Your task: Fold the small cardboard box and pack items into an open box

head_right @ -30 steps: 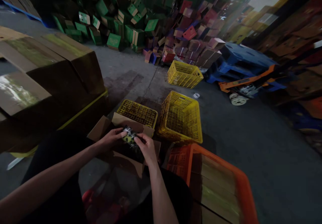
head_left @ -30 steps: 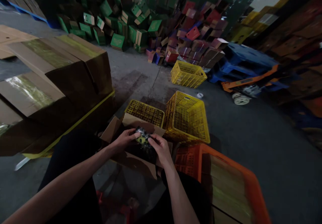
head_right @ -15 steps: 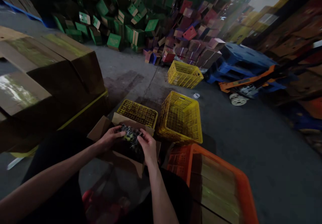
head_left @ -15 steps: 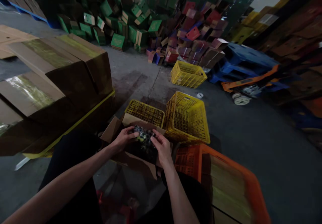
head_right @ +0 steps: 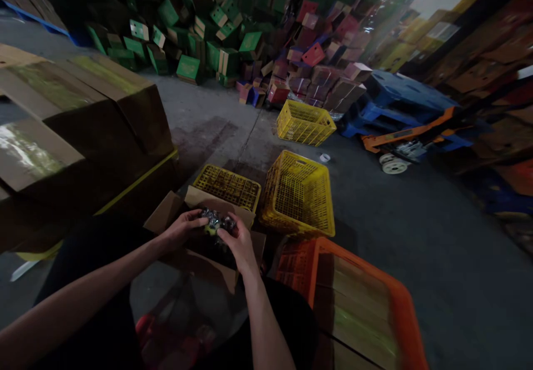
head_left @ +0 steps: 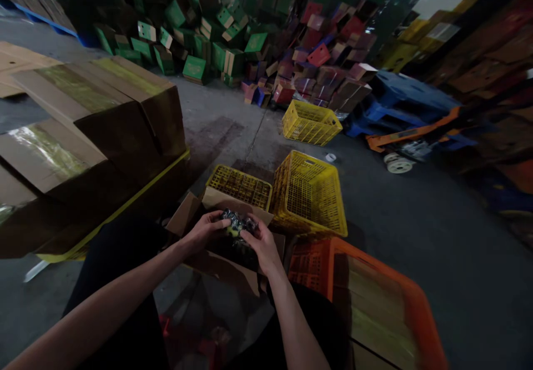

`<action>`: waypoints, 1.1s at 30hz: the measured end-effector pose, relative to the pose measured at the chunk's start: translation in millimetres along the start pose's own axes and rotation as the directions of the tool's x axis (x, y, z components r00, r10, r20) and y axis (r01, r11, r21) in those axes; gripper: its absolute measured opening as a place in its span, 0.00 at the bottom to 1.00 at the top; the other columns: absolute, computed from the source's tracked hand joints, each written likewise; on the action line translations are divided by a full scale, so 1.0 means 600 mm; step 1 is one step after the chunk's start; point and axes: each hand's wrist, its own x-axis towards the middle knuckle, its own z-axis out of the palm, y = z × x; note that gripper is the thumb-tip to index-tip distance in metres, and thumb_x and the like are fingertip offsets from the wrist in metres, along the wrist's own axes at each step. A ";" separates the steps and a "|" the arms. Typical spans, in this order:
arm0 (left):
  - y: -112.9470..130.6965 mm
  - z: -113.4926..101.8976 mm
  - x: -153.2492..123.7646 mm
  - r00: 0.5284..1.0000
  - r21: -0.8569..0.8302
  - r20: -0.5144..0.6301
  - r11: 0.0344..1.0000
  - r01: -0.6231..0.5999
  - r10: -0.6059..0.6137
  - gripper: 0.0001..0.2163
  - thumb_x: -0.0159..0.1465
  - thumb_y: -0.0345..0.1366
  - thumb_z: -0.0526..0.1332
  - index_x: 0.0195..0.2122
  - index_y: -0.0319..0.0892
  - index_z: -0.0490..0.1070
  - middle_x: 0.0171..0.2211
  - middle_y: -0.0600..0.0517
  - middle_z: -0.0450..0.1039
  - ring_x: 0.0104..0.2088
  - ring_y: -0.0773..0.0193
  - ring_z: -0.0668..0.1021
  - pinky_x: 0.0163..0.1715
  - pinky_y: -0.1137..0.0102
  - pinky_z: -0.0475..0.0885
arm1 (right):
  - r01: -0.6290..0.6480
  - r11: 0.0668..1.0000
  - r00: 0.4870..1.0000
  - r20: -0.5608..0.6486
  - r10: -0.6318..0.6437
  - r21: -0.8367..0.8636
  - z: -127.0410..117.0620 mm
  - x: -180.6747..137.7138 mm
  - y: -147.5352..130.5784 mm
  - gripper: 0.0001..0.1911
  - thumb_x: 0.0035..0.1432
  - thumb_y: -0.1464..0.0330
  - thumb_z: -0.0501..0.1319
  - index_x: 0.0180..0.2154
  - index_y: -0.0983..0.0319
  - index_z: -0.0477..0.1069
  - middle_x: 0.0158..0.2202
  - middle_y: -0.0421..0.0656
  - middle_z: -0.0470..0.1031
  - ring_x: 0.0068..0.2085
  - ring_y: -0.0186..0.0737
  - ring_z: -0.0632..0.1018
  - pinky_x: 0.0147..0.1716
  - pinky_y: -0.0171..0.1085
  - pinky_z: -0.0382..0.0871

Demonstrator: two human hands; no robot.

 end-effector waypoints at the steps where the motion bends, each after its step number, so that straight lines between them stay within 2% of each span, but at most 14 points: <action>1: 0.000 0.001 0.000 1.000 0.002 0.005 1.000 0.002 -0.002 0.21 0.53 0.43 0.74 0.45 0.38 0.77 0.44 0.43 0.79 0.43 0.55 0.80 0.46 0.62 0.75 | 0.007 1.000 1.000 0.003 -0.007 -0.017 -0.001 -0.001 0.000 0.32 0.50 0.59 0.72 0.56 0.55 0.69 0.50 0.44 0.80 0.50 0.50 0.80 0.48 0.45 0.75; 7: 0.005 0.006 -0.003 0.998 0.062 0.047 0.998 0.031 -0.034 0.27 0.56 0.47 0.72 0.54 0.42 0.73 0.53 0.41 0.75 0.52 0.50 0.77 0.49 0.61 0.73 | 0.101 0.982 0.993 -0.045 -0.109 -0.162 -0.008 0.004 0.004 0.22 0.51 0.61 0.70 0.49 0.57 0.75 0.44 0.44 0.82 0.46 0.49 0.81 0.47 0.44 0.75; 11: 0.013 0.009 -0.009 0.994 0.129 0.047 0.988 0.091 -0.098 0.26 0.56 0.50 0.71 0.52 0.44 0.74 0.57 0.42 0.73 0.57 0.47 0.73 0.51 0.61 0.72 | 0.181 0.946 0.978 -0.055 -0.203 -0.271 -0.011 0.007 0.005 0.17 0.53 0.62 0.68 0.46 0.58 0.77 0.44 0.44 0.82 0.46 0.48 0.81 0.49 0.45 0.74; 15: 0.016 0.009 -0.013 0.970 0.090 0.010 0.966 0.243 -0.245 0.30 0.57 0.60 0.64 0.53 0.44 0.73 0.53 0.42 0.76 0.50 0.48 0.79 0.51 0.57 0.72 | 0.237 0.891 0.959 -0.054 -0.278 -0.388 -0.007 0.000 -0.001 0.15 0.56 0.63 0.66 0.46 0.57 0.78 0.43 0.44 0.82 0.45 0.47 0.81 0.48 0.44 0.74; 18: 0.011 0.008 -0.010 0.949 -0.004 0.018 0.949 0.314 -0.314 0.30 0.56 0.63 0.63 0.48 0.41 0.76 0.46 0.41 0.79 0.47 0.47 0.80 0.51 0.56 0.73 | 0.299 0.837 0.944 0.012 -0.331 -0.458 0.000 -0.007 -0.006 0.12 0.58 0.64 0.64 0.45 0.54 0.80 0.44 0.42 0.82 0.45 0.46 0.81 0.49 0.44 0.74; 21: 0.007 0.006 -0.006 0.978 -0.052 0.021 0.976 0.209 -0.209 0.23 0.58 0.57 0.66 0.43 0.41 0.76 0.44 0.43 0.79 0.48 0.51 0.79 0.51 0.58 0.74 | 0.357 0.822 0.931 0.098 -0.351 -0.444 0.008 -0.013 -0.015 0.12 0.58 0.66 0.63 0.44 0.51 0.80 0.47 0.41 0.81 0.49 0.47 0.80 0.53 0.44 0.72; 23: 0.007 0.004 -0.004 0.988 -0.049 -0.021 0.987 0.151 -0.152 0.21 0.57 0.50 0.70 0.45 0.41 0.75 0.45 0.44 0.78 0.48 0.53 0.78 0.49 0.59 0.75 | 0.361 0.838 0.932 0.133 -0.337 -0.408 0.012 -0.015 -0.022 0.13 0.57 0.67 0.62 0.44 0.50 0.81 0.49 0.40 0.80 0.54 0.47 0.78 0.57 0.46 0.69; 25: 0.010 0.002 -0.003 0.990 -0.039 -0.067 0.992 0.124 -0.126 0.22 0.56 0.46 0.72 0.49 0.43 0.73 0.46 0.45 0.77 0.46 0.55 0.78 0.46 0.60 0.76 | 0.343 0.864 0.939 0.141 -0.312 -0.369 0.014 -0.017 -0.029 0.17 0.57 0.69 0.61 0.47 0.48 0.79 0.53 0.37 0.78 0.59 0.47 0.74 0.60 0.46 0.66; 29: 0.013 -0.003 0.001 0.995 -0.045 -0.094 0.999 0.024 -0.028 0.30 0.54 0.42 0.74 0.57 0.48 0.69 0.52 0.45 0.73 0.46 0.55 0.79 0.45 0.62 0.75 | 0.285 0.906 0.958 0.056 -0.282 -0.313 0.007 -0.016 -0.032 0.23 0.59 0.68 0.59 0.56 0.49 0.73 0.59 0.36 0.73 0.63 0.44 0.70 0.65 0.46 0.60; 33: 0.009 -0.003 0.002 0.999 -0.064 -0.034 0.997 -0.037 0.035 0.40 0.53 0.38 0.74 0.66 0.54 0.59 0.53 0.46 0.74 0.45 0.57 0.79 0.46 0.63 0.74 | 0.195 0.951 0.974 -0.067 -0.217 -0.239 -0.003 -0.008 -0.019 0.22 0.61 0.58 0.62 0.57 0.52 0.72 0.61 0.41 0.71 0.62 0.46 0.71 0.61 0.45 0.65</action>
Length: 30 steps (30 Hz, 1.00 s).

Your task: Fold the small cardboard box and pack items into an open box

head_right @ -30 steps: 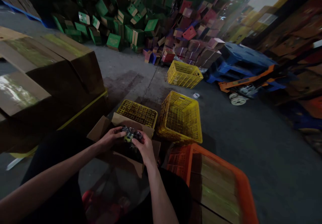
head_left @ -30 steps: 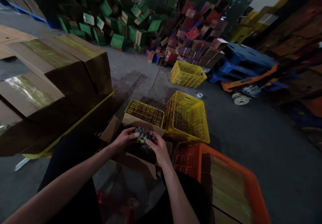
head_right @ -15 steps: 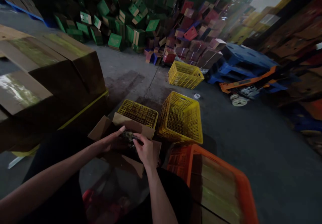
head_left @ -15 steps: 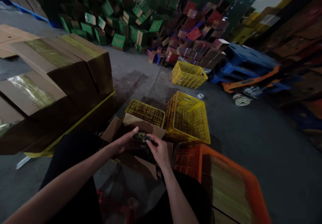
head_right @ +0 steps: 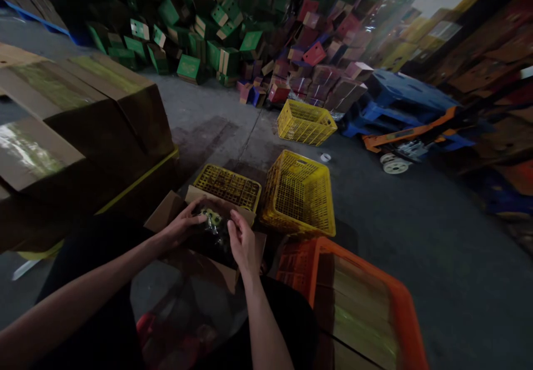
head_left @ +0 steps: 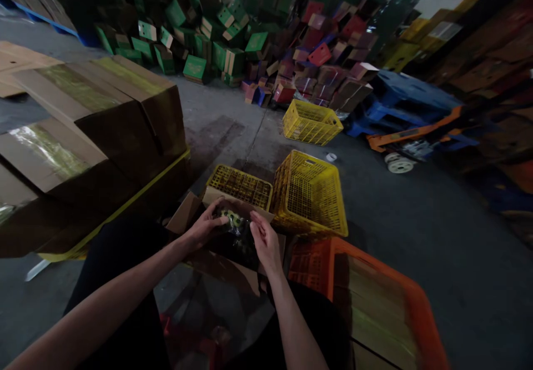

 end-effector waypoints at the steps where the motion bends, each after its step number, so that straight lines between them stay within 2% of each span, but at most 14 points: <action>1: -0.001 0.002 -0.001 0.999 -0.012 0.031 1.000 -0.007 0.007 0.42 0.53 0.37 0.74 0.67 0.54 0.57 0.53 0.46 0.74 0.45 0.57 0.79 0.47 0.62 0.73 | -0.027 1.000 1.000 -0.006 0.027 0.014 0.000 0.001 0.004 0.24 0.60 0.57 0.63 0.57 0.53 0.72 0.61 0.42 0.71 0.62 0.48 0.71 0.59 0.45 0.67; 6: -0.001 0.012 -0.008 0.986 -0.058 0.158 0.997 -0.047 0.055 0.44 0.51 0.34 0.75 0.68 0.51 0.56 0.56 0.45 0.73 0.51 0.53 0.78 0.54 0.61 0.69 | -0.124 0.989 0.991 0.067 0.119 0.081 0.007 0.004 0.017 0.30 0.54 0.55 0.69 0.57 0.53 0.71 0.57 0.44 0.75 0.58 0.50 0.74 0.56 0.47 0.69; 10: 0.003 0.014 -0.007 0.981 -0.025 0.191 0.999 -0.032 0.037 0.41 0.49 0.33 0.76 0.64 0.47 0.64 0.55 0.43 0.74 0.54 0.50 0.76 0.57 0.59 0.66 | -0.135 0.984 0.988 0.095 0.124 0.115 0.008 0.003 0.013 0.29 0.52 0.57 0.70 0.56 0.54 0.72 0.51 0.43 0.79 0.52 0.49 0.78 0.52 0.45 0.72; 15: 0.003 0.013 -0.005 0.989 0.054 0.150 0.998 -0.022 0.013 0.32 0.51 0.37 0.76 0.58 0.43 0.71 0.52 0.43 0.76 0.50 0.52 0.78 0.52 0.61 0.69 | -0.084 0.995 0.995 0.055 0.081 0.050 0.004 0.001 0.007 0.21 0.51 0.59 0.70 0.48 0.55 0.76 0.46 0.41 0.80 0.48 0.49 0.78 0.51 0.44 0.71; 19: 0.001 0.010 -0.005 0.995 0.107 0.097 0.994 -0.034 0.023 0.27 0.51 0.40 0.76 0.52 0.40 0.75 0.47 0.44 0.79 0.45 0.53 0.80 0.48 0.63 0.71 | -0.077 0.997 0.996 0.052 0.076 0.026 0.003 0.001 0.006 0.20 0.51 0.59 0.70 0.46 0.55 0.76 0.43 0.41 0.80 0.45 0.48 0.79 0.48 0.43 0.72; 27: 0.007 0.009 -0.008 0.995 0.124 0.083 0.990 -0.061 0.051 0.25 0.51 0.40 0.76 0.50 0.41 0.76 0.46 0.45 0.79 0.43 0.55 0.80 0.47 0.64 0.71 | -0.070 0.996 0.996 0.051 0.067 0.062 0.003 0.002 0.007 0.28 0.51 0.60 0.70 0.54 0.53 0.72 0.51 0.42 0.78 0.51 0.48 0.77 0.52 0.45 0.70; 30: 0.007 0.008 -0.006 0.995 0.134 0.090 0.989 -0.060 0.048 0.25 0.51 0.40 0.76 0.50 0.41 0.76 0.45 0.46 0.79 0.43 0.55 0.80 0.48 0.64 0.71 | -0.096 0.993 0.993 0.072 0.091 0.064 0.001 0.002 0.006 0.28 0.52 0.60 0.70 0.55 0.53 0.72 0.50 0.43 0.79 0.50 0.49 0.78 0.52 0.46 0.71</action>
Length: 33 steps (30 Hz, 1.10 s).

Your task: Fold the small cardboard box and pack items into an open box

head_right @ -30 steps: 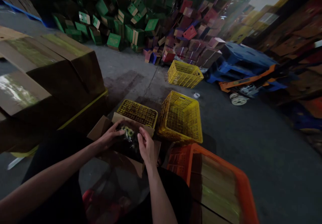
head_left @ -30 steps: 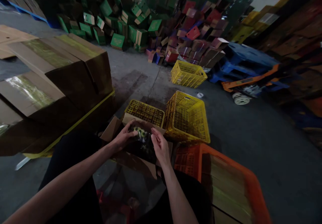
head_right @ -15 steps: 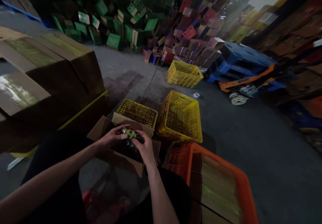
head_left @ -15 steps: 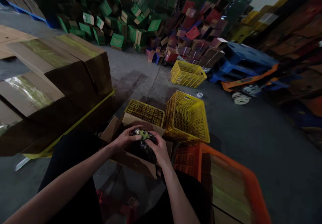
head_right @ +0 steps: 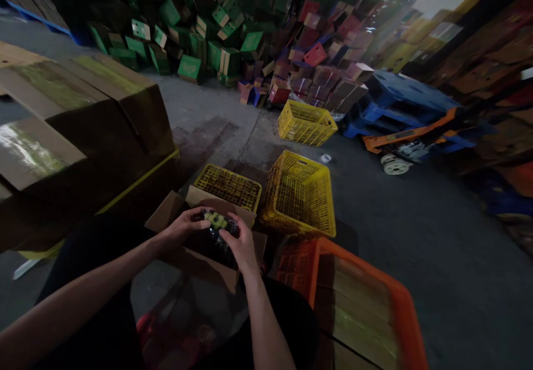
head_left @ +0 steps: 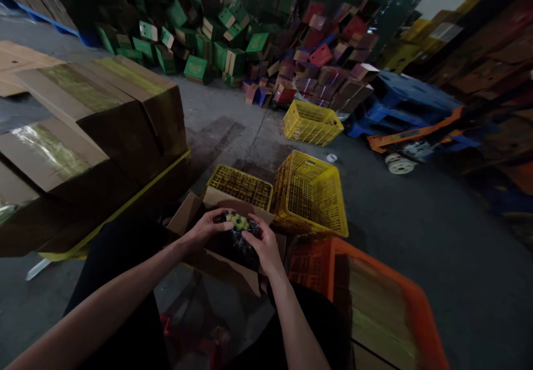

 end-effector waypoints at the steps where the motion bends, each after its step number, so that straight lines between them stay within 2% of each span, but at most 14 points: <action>1: 0.000 0.000 0.001 1.000 0.003 0.000 1.000 0.001 -0.001 0.26 0.50 0.40 0.76 0.50 0.42 0.76 0.46 0.46 0.79 0.43 0.55 0.80 0.48 0.64 0.71 | -0.006 1.000 1.000 0.013 0.006 -0.002 -0.001 0.000 0.000 0.27 0.52 0.60 0.70 0.54 0.54 0.73 0.50 0.43 0.79 0.50 0.50 0.78 0.51 0.46 0.71; 4: -0.001 -0.001 0.001 1.000 0.015 0.006 1.000 0.005 -0.005 0.27 0.50 0.40 0.76 0.51 0.41 0.76 0.47 0.45 0.79 0.44 0.54 0.80 0.48 0.63 0.71 | 0.004 1.000 1.000 0.022 -0.003 -0.017 -0.003 0.001 0.000 0.25 0.51 0.60 0.70 0.52 0.54 0.75 0.48 0.43 0.80 0.50 0.50 0.79 0.51 0.47 0.71; 12: -0.001 -0.003 -0.001 0.999 0.026 0.051 1.000 0.002 -0.004 0.28 0.51 0.39 0.76 0.54 0.43 0.74 0.46 0.46 0.79 0.42 0.56 0.80 0.46 0.65 0.72 | 0.011 0.999 0.999 0.035 -0.010 -0.031 -0.001 -0.002 -0.002 0.27 0.52 0.59 0.70 0.54 0.53 0.74 0.53 0.43 0.78 0.55 0.52 0.76 0.55 0.49 0.69; 22: 0.000 0.000 0.000 0.997 0.017 0.072 1.000 -0.007 0.006 0.31 0.50 0.35 0.76 0.56 0.44 0.72 0.49 0.46 0.78 0.46 0.55 0.79 0.50 0.63 0.70 | 0.032 0.999 0.999 -0.012 -0.032 -0.018 0.006 -0.003 -0.012 0.20 0.53 0.59 0.70 0.48 0.55 0.77 0.47 0.42 0.80 0.49 0.50 0.78 0.51 0.45 0.70; 26: -0.002 0.001 0.000 0.998 -0.003 0.052 1.000 -0.026 0.026 0.29 0.50 0.35 0.76 0.55 0.43 0.73 0.50 0.45 0.77 0.48 0.55 0.78 0.51 0.64 0.70 | 0.016 0.999 0.999 -0.040 -0.017 -0.028 0.004 -0.002 -0.009 0.21 0.52 0.57 0.70 0.47 0.55 0.77 0.44 0.42 0.81 0.46 0.49 0.79 0.48 0.44 0.72; 30: -0.001 0.000 -0.001 1.000 -0.006 0.006 1.000 -0.019 0.019 0.25 0.52 0.39 0.75 0.51 0.41 0.76 0.46 0.46 0.79 0.44 0.56 0.80 0.49 0.64 0.71 | -0.013 1.000 0.999 -0.037 0.012 -0.020 0.000 -0.002 -0.007 0.23 0.54 0.53 0.69 0.49 0.56 0.76 0.46 0.44 0.81 0.46 0.51 0.80 0.46 0.44 0.73; 33: 0.000 -0.001 -0.002 1.000 -0.018 0.018 1.000 -0.008 0.009 0.22 0.53 0.39 0.75 0.48 0.41 0.76 0.45 0.46 0.79 0.43 0.57 0.80 0.48 0.64 0.71 | -0.008 1.000 1.000 -0.020 0.008 -0.003 0.000 -0.003 -0.007 0.24 0.54 0.53 0.68 0.49 0.56 0.76 0.47 0.44 0.81 0.46 0.51 0.79 0.46 0.44 0.72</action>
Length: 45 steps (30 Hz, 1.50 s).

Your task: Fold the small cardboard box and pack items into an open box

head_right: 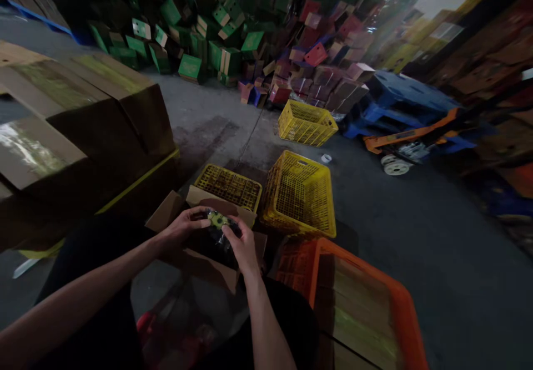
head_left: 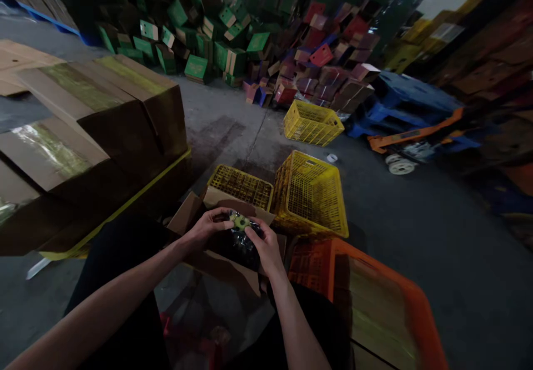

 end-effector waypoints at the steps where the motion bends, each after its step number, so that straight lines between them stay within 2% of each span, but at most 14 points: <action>1: 0.000 0.000 0.000 1.000 -0.002 0.000 1.000 -0.001 0.001 0.22 0.53 0.39 0.75 0.48 0.41 0.76 0.44 0.47 0.80 0.43 0.57 0.80 0.48 0.64 0.71 | 0.001 1.000 1.000 -0.003 -0.001 0.009 0.000 0.000 0.000 0.23 0.54 0.53 0.68 0.49 0.56 0.76 0.46 0.44 0.81 0.46 0.50 0.80 0.46 0.43 0.72; 10: -0.003 0.000 0.004 0.998 0.041 0.030 0.998 -0.050 0.048 0.23 0.55 0.44 0.73 0.49 0.39 0.77 0.45 0.44 0.79 0.44 0.54 0.80 0.48 0.64 0.72 | -0.018 0.999 1.000 -0.011 0.019 0.043 0.003 0.003 0.008 0.23 0.53 0.53 0.69 0.48 0.56 0.77 0.42 0.43 0.82 0.43 0.48 0.80 0.43 0.41 0.73; 14: -0.001 0.003 0.004 0.999 0.025 0.035 0.999 -0.019 0.019 0.23 0.56 0.45 0.72 0.50 0.38 0.76 0.43 0.44 0.80 0.41 0.55 0.81 0.46 0.64 0.72 | -0.030 0.997 0.999 -0.009 0.031 0.064 0.005 0.001 0.006 0.22 0.56 0.53 0.67 0.48 0.56 0.77 0.44 0.43 0.82 0.44 0.48 0.80 0.43 0.41 0.72; 19: -0.002 0.003 0.003 0.999 0.028 0.030 0.999 -0.028 0.027 0.22 0.56 0.45 0.72 0.48 0.39 0.77 0.44 0.44 0.80 0.42 0.55 0.81 0.45 0.65 0.72 | -0.057 0.994 0.998 -0.031 0.060 0.089 0.005 0.001 0.007 0.22 0.55 0.52 0.67 0.46 0.57 0.78 0.40 0.42 0.82 0.41 0.47 0.80 0.40 0.40 0.73; 25: -0.003 0.002 0.002 0.999 0.055 0.011 0.998 -0.036 0.036 0.25 0.55 0.43 0.73 0.52 0.41 0.75 0.48 0.45 0.79 0.47 0.54 0.79 0.49 0.65 0.71 | 0.008 0.999 0.997 -0.083 -0.004 0.050 0.003 0.006 0.012 0.19 0.52 0.54 0.69 0.43 0.57 0.76 0.38 0.41 0.81 0.39 0.44 0.79 0.40 0.38 0.71; 32: -0.009 -0.007 0.010 0.997 0.210 -0.074 0.977 0.028 -0.013 0.33 0.52 0.46 0.74 0.58 0.40 0.71 0.51 0.41 0.77 0.51 0.49 0.77 0.52 0.60 0.70 | 0.054 0.997 0.986 -0.156 -0.062 -0.056 -0.001 0.008 0.016 0.15 0.52 0.56 0.68 0.38 0.58 0.73 0.35 0.41 0.79 0.37 0.44 0.78 0.39 0.39 0.71; 35: -0.011 -0.008 0.010 0.991 0.265 -0.122 0.961 0.079 -0.048 0.35 0.53 0.49 0.73 0.60 0.39 0.69 0.51 0.41 0.77 0.51 0.49 0.77 0.51 0.62 0.70 | 0.095 0.990 0.985 -0.135 -0.109 -0.108 -0.002 0.008 0.018 0.12 0.55 0.57 0.67 0.37 0.57 0.73 0.37 0.42 0.80 0.39 0.45 0.79 0.41 0.40 0.71; 37: -0.010 -0.007 0.009 0.992 0.269 -0.110 0.959 0.085 -0.057 0.35 0.54 0.50 0.72 0.60 0.39 0.69 0.50 0.41 0.77 0.48 0.52 0.79 0.48 0.64 0.71 | 0.118 0.987 0.986 -0.101 -0.129 -0.111 -0.001 0.007 0.018 0.11 0.55 0.58 0.67 0.36 0.57 0.72 0.42 0.43 0.81 0.43 0.46 0.80 0.45 0.41 0.71; 41: -0.008 -0.004 0.006 0.991 0.174 -0.066 0.977 0.126 -0.117 0.34 0.55 0.52 0.71 0.59 0.40 0.70 0.50 0.40 0.77 0.38 0.57 0.81 0.38 0.67 0.73 | 0.147 0.984 0.989 -0.010 -0.149 -0.099 0.004 0.003 0.012 0.09 0.56 0.59 0.65 0.35 0.56 0.72 0.50 0.44 0.80 0.51 0.48 0.79 0.50 0.43 0.71; 45: -0.011 -0.003 0.006 0.989 0.083 -0.082 0.988 0.134 -0.127 0.29 0.53 0.50 0.73 0.51 0.38 0.75 0.46 0.41 0.78 0.38 0.58 0.81 0.39 0.68 0.74 | 0.166 0.975 0.986 0.030 -0.164 -0.145 0.006 -0.003 0.001 0.08 0.58 0.59 0.64 0.36 0.55 0.73 0.52 0.43 0.79 0.54 0.48 0.77 0.53 0.44 0.69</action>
